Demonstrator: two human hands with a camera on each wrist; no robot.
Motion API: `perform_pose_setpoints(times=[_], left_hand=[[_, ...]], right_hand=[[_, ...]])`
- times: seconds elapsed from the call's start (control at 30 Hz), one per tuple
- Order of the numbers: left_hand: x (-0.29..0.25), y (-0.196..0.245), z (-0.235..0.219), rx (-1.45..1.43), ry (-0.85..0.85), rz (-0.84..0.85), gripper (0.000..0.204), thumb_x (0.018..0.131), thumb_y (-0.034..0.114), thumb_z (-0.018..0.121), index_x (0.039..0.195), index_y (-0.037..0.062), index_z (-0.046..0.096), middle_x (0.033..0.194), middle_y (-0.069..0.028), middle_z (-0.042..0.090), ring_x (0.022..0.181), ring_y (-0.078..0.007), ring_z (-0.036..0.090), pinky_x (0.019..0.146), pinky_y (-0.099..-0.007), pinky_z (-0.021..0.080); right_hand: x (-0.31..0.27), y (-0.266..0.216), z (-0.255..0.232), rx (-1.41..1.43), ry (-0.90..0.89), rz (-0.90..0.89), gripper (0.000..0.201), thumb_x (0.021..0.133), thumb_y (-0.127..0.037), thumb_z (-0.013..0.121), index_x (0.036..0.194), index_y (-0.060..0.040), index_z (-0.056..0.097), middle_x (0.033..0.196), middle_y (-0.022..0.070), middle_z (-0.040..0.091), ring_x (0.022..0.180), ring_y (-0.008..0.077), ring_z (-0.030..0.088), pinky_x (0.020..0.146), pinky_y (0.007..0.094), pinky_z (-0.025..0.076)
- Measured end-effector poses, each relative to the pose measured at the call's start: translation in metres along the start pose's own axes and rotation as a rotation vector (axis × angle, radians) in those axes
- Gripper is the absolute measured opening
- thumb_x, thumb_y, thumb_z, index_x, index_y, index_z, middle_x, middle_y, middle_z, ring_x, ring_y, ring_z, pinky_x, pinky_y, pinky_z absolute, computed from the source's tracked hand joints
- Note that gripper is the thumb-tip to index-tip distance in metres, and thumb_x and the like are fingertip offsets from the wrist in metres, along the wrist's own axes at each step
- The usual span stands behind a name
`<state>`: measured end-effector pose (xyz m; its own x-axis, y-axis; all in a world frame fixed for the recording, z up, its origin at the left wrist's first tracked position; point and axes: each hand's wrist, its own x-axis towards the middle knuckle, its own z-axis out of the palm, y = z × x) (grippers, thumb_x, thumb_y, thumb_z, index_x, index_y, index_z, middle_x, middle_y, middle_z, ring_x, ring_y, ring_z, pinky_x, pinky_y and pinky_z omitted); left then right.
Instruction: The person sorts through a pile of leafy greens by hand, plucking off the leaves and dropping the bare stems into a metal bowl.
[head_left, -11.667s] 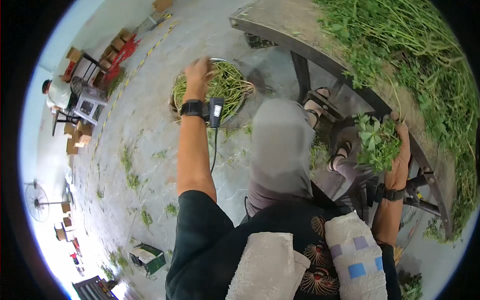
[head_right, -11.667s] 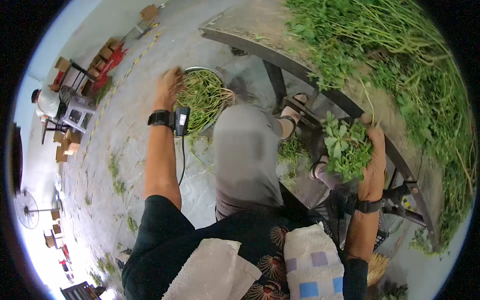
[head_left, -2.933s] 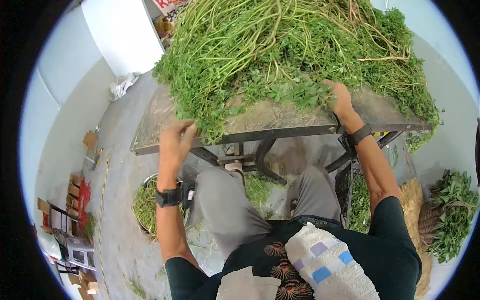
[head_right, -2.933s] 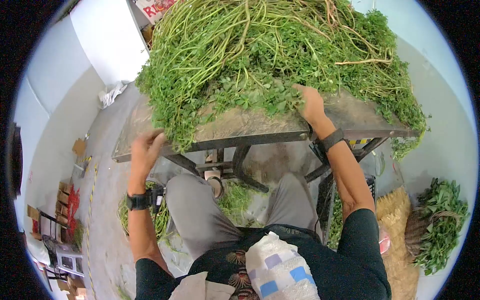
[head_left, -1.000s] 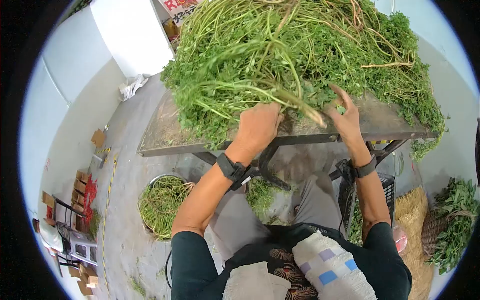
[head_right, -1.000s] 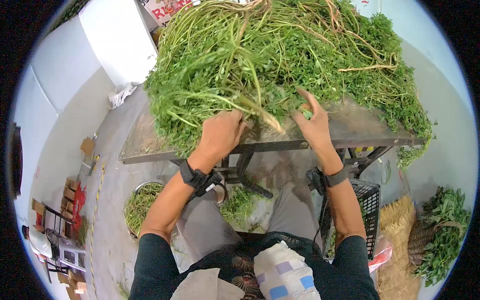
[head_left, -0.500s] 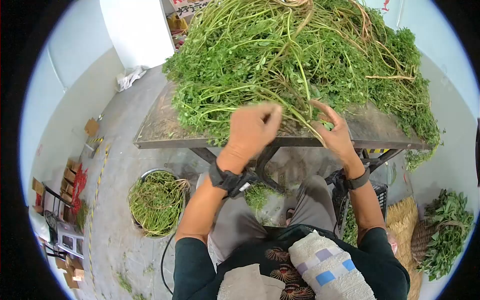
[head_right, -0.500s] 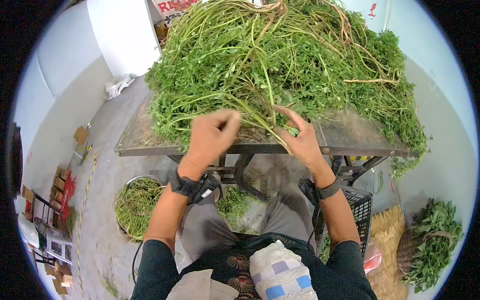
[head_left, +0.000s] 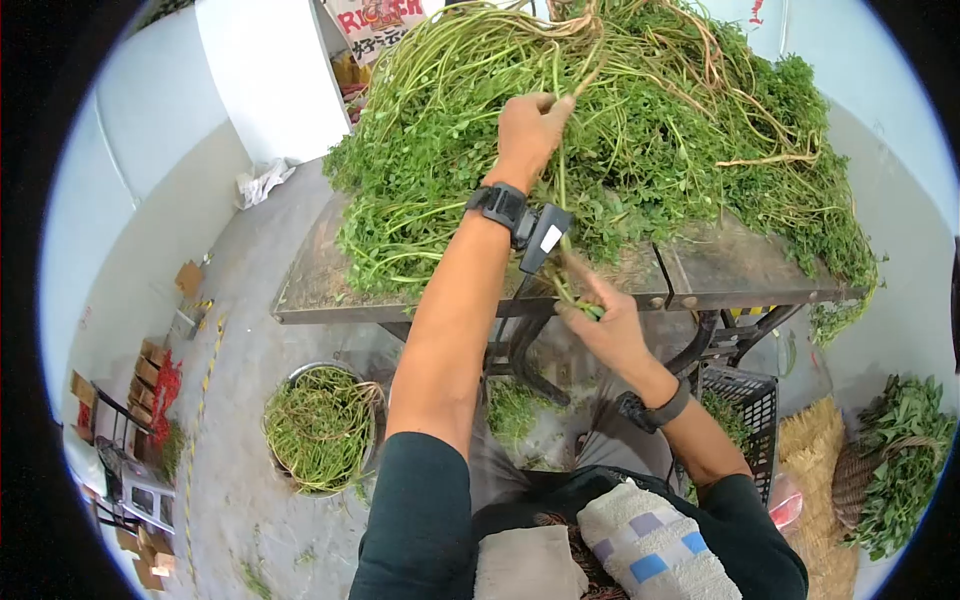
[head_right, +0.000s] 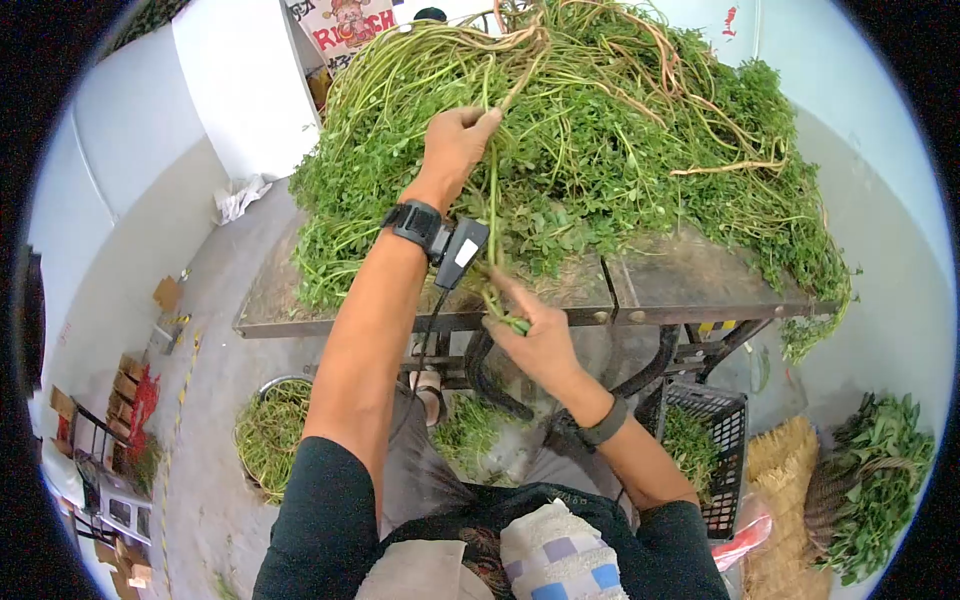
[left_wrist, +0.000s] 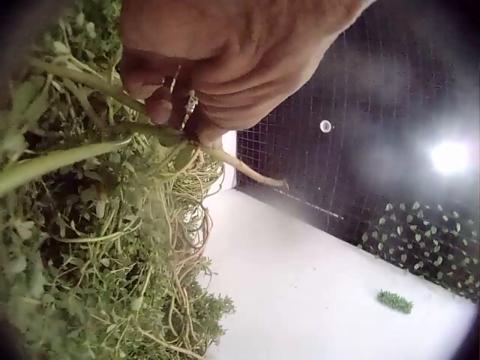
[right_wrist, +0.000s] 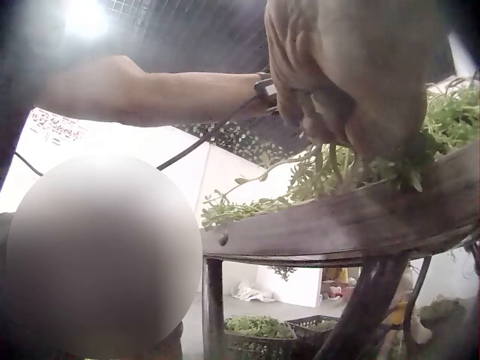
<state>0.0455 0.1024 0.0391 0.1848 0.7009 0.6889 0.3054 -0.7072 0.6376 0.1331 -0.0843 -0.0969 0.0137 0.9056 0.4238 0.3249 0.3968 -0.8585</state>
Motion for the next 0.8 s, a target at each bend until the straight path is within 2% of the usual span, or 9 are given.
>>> perform_pose_setpoints(times=[0.07,0.13,0.23,0.4,0.47,0.53,0.67,0.73,0.8], left_hand=[[-0.002,0.004,0.004,-0.086,0.039,-0.057,0.033,0.082,0.028,0.063,0.085,-0.0041,0.067,0.066,-0.0031,0.060,0.060,-0.0112,0.051,0.055,-0.0286,0.040],[-0.009,0.003,-0.001,-0.262,0.150,-0.081,0.028,0.082,0.025,0.064,0.088,-0.0010,0.069,0.071,-0.0034,0.061,0.061,-0.0118,0.051,0.055,-0.0281,0.041],[-0.014,0.017,-0.028,-0.622,0.085,-0.232,0.018,0.086,0.024,0.060,0.088,0.0059,0.065,0.071,-0.0014,0.058,0.057,-0.0082,0.048,0.046,-0.0217,0.037],[-0.042,0.028,-0.078,-0.767,-0.048,-0.227,0.017,0.091,0.025,0.053,0.087,0.0080,0.057,0.061,0.0036,0.050,0.052,-0.0063,0.044,0.041,-0.0202,0.032],[-0.058,0.013,-0.087,-0.891,-0.138,-0.395,0.019,0.091,0.024,0.052,0.084,0.0073,0.058,0.064,0.0015,0.055,0.048,-0.0060,0.044,0.040,-0.0183,0.034],[-0.063,0.002,-0.091,-0.910,-0.118,-0.395,0.020,0.091,0.025,0.053,0.090,0.0070,0.059,0.064,0.0024,0.055,0.047,-0.0062,0.043,0.040,-0.0182,0.033],[-0.073,-0.016,-0.094,-0.578,-0.103,-0.469,0.024,0.090,0.028,0.056,0.100,0.0064,0.060,0.073,0.0036,0.060,0.061,-0.0049,0.048,0.047,-0.0192,0.037],[-0.080,-0.015,-0.089,-0.383,0.179,-0.192,0.028,0.088,0.029,0.058,0.100,0.0046,0.061,0.077,0.0014,0.062,0.064,-0.0067,0.051,0.050,-0.0209,0.041],[-0.099,-0.007,-0.095,-0.327,0.186,-0.187,0.035,0.087,0.031,0.059,0.106,0.0019,0.060,0.089,-0.0042,0.064,0.069,-0.0104,0.055,0.055,-0.0235,0.044]], right_hand=[[0.000,0.007,0.008,-0.059,0.082,-0.180,0.059,0.078,-0.007,0.064,0.133,-0.0122,0.044,0.119,0.0075,0.059,0.083,0.0115,0.060,0.080,0.0278,0.047],[-0.006,0.001,0.002,-0.007,0.071,-0.106,0.058,0.078,-0.008,0.063,0.133,-0.0122,0.044,0.119,0.0111,0.059,0.090,0.0139,0.060,0.083,0.0290,0.046],[-0.009,-0.001,-0.009,0.013,0.023,0.097,0.056,0.079,-0.008,0.063,0.132,-0.0114,0.044,0.119,0.0126,0.059,0.102,0.0151,0.058,0.088,0.0293,0.044],[-0.006,0.020,-0.023,-0.072,0.160,-0.162,0.053,0.081,-0.011,0.062,0.131,-0.0111,0.046,0.120,0.0113,0.058,0.114,0.0159,0.052,0.091,0.0295,0.042],[-0.004,0.022,-0.034,-0.098,0.215,-0.187,0.046,0.082,-0.014,0.062,0.126,-0.0090,0.051,0.116,0.0124,0.060,0.108,0.0157,0.055,0.090,0.0294,0.042],[-0.001,0.036,-0.051,-0.182,0.232,-0.073,0.034,0.081,-0.017,0.063,0.113,-0.0040,0.059,0.094,0.0115,0.066,0.087,0.0132,0.060,0.077,0.0292,0.046],[-0.002,0.024,-0.072,-0.214,0.191,0.182,0.027,0.081,-0.020,0.064,0.099,0.0003,0.064,0.070,0.0058,0.060,0.064,0.0092,0.052,0.061,0.0273,0.043],[-0.001,0.021,-0.065,-0.203,0.266,0.066,0.025,0.081,-0.021,0.064,0.094,0.0011,0.064,0.061,0.0015,0.052,0.056,0.0069,0.044,0.052,0.0256,0.038],[-0.007,0.020,-0.061,-0.211,0.253,0.080,0.027,0.081,-0.022,0.064,0.096,0.0007,0.064,0.061,0.0020,0.053,0.056,0.0066,0.044,0.052,0.0244,0.037]])
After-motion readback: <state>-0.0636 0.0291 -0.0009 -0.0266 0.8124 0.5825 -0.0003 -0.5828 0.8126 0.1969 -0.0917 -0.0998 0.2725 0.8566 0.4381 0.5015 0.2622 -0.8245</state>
